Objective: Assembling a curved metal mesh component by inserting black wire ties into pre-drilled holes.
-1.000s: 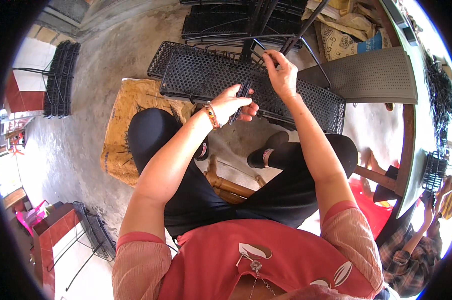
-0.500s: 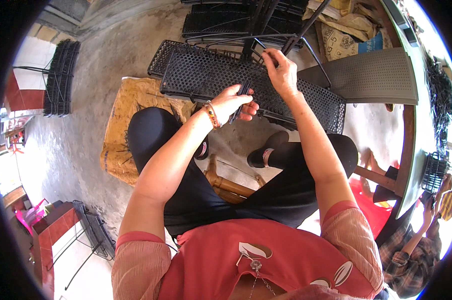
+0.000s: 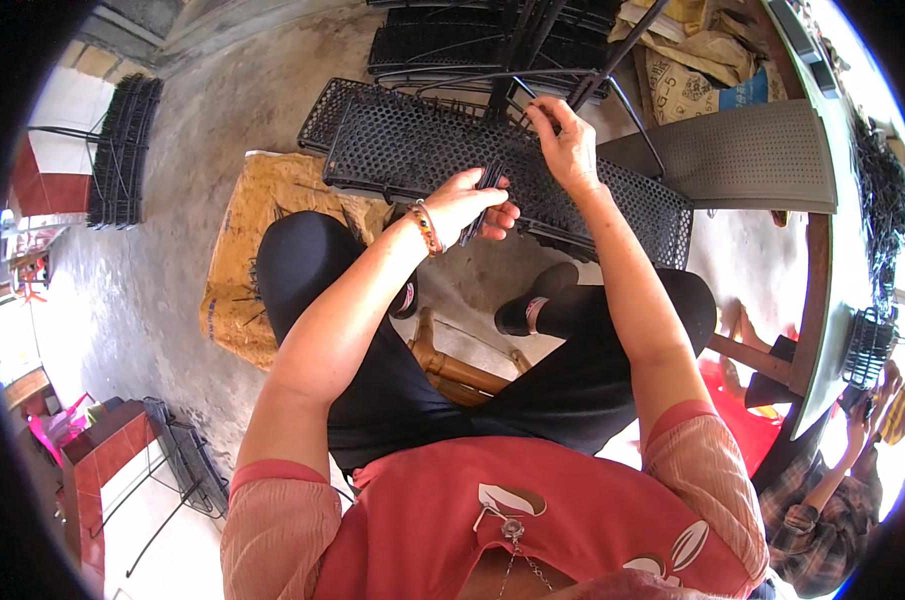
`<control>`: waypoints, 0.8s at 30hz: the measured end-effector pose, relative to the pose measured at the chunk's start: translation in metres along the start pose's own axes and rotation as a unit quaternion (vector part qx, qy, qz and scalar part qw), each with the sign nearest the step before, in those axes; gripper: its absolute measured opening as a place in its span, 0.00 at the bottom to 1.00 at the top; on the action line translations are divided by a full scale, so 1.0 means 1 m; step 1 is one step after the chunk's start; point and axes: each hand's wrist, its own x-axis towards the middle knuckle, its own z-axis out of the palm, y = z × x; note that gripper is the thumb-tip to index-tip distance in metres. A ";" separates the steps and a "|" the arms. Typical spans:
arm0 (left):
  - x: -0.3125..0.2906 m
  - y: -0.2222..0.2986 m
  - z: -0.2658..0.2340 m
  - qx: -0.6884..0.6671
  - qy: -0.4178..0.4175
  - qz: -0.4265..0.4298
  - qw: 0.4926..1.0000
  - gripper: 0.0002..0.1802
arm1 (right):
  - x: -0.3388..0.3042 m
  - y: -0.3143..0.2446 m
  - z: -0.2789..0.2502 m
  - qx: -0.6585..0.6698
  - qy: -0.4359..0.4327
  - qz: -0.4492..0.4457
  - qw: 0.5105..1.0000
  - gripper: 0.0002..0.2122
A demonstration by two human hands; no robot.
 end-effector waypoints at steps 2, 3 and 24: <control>0.001 -0.001 0.000 -0.005 -0.006 0.001 1.000 0.09 | 0.000 0.000 -0.001 -0.029 -0.008 -0.009 0.999 0.07; 0.000 -0.001 0.000 -0.001 -0.002 0.001 1.000 0.09 | 0.000 -0.001 -0.002 -0.029 -0.007 -0.009 1.000 0.07; -0.035 0.003 0.000 0.007 0.069 0.068 0.995 0.09 | -0.001 0.013 0.005 -0.029 -0.039 0.022 0.999 0.08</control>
